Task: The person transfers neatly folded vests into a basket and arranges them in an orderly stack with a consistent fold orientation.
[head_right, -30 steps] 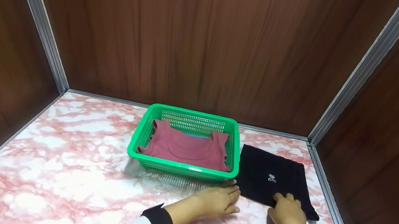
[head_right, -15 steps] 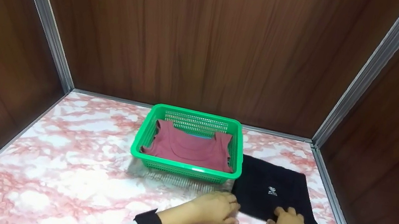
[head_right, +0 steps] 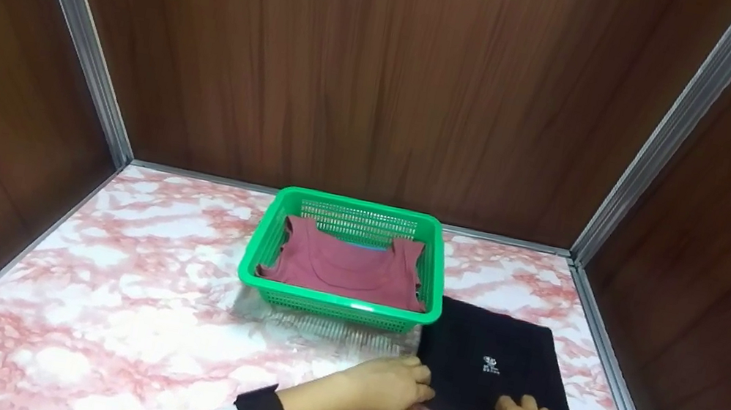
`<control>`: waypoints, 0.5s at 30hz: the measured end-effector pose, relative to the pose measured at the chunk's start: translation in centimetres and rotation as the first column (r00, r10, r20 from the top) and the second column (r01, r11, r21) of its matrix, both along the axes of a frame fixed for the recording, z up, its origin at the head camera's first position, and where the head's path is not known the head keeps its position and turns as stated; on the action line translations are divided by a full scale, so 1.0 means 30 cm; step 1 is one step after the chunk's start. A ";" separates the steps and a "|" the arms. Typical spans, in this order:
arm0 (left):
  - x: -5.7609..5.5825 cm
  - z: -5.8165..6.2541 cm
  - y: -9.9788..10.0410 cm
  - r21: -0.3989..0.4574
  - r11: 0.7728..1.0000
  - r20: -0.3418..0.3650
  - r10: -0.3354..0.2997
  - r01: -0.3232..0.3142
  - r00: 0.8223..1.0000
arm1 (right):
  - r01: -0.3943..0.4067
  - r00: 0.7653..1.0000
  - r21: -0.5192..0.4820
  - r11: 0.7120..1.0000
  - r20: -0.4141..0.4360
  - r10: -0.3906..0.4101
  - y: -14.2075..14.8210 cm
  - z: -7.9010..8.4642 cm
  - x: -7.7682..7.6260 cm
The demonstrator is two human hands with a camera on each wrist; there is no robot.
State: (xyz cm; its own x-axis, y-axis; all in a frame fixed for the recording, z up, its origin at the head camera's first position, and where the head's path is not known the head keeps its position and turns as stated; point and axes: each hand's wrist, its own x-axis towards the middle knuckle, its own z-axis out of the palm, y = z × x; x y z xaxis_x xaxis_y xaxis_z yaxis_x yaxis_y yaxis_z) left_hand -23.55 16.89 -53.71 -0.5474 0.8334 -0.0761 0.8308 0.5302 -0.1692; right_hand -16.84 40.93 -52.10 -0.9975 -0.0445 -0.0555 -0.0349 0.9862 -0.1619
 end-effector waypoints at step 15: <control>0.068 0.023 -0.015 -0.056 0.998 0.049 -0.032 0.035 0.998 | -0.025 0.998 -0.006 1.000 -0.062 0.024 -0.014 -0.027 0.098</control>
